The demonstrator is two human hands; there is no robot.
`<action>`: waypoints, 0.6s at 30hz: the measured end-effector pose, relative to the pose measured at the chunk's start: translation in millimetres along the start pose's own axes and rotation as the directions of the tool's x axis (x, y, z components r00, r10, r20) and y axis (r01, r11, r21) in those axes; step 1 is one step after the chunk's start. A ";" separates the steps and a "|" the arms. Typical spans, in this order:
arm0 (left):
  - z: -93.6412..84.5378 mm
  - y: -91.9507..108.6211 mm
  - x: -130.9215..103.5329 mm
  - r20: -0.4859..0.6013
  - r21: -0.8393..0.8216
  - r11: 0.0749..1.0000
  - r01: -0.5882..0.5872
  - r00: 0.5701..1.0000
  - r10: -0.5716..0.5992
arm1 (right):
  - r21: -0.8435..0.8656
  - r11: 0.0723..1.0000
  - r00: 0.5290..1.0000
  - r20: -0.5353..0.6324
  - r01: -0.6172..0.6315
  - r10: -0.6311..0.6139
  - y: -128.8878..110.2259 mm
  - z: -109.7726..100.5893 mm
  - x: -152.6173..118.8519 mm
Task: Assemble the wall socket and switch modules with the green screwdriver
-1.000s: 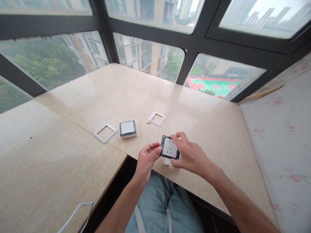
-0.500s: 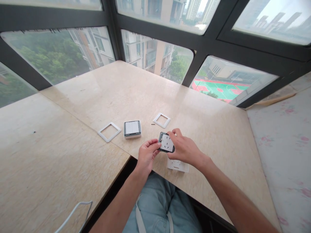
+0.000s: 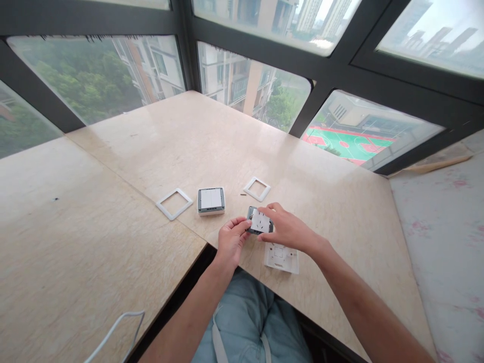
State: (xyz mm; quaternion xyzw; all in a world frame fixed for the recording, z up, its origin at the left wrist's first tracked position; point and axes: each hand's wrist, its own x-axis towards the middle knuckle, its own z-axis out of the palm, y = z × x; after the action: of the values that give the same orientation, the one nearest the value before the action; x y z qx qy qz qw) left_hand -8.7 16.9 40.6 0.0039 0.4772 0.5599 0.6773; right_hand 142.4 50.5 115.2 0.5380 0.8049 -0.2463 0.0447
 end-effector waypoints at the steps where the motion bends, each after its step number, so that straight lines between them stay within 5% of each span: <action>1: 0.2 0.3 0.3 -0.003 -0.008 1.000 -0.005 1.000 0.005 | -0.004 1.000 1.000 -0.030 0.004 -0.004 -2.6 -0.2 0.6; 6: 4.5 -0.5 1.0 -0.012 -0.039 0.999 -0.017 1.000 0.017 | -0.130 0.991 0.986 -0.169 -0.016 -0.007 -21.1 2.8 9.3; 18: 10.6 -7.3 1.2 -0.070 -0.077 0.993 -0.089 0.994 0.083 | -0.315 0.949 0.993 -0.117 -0.027 -0.011 -35.1 6.5 29.4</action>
State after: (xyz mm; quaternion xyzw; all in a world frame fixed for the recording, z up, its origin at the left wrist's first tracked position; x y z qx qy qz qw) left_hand 3.6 20.7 41.7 -0.0211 0.4761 0.6070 0.6360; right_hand 97.7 61.9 111.9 0.5408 0.8329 -0.0821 0.0838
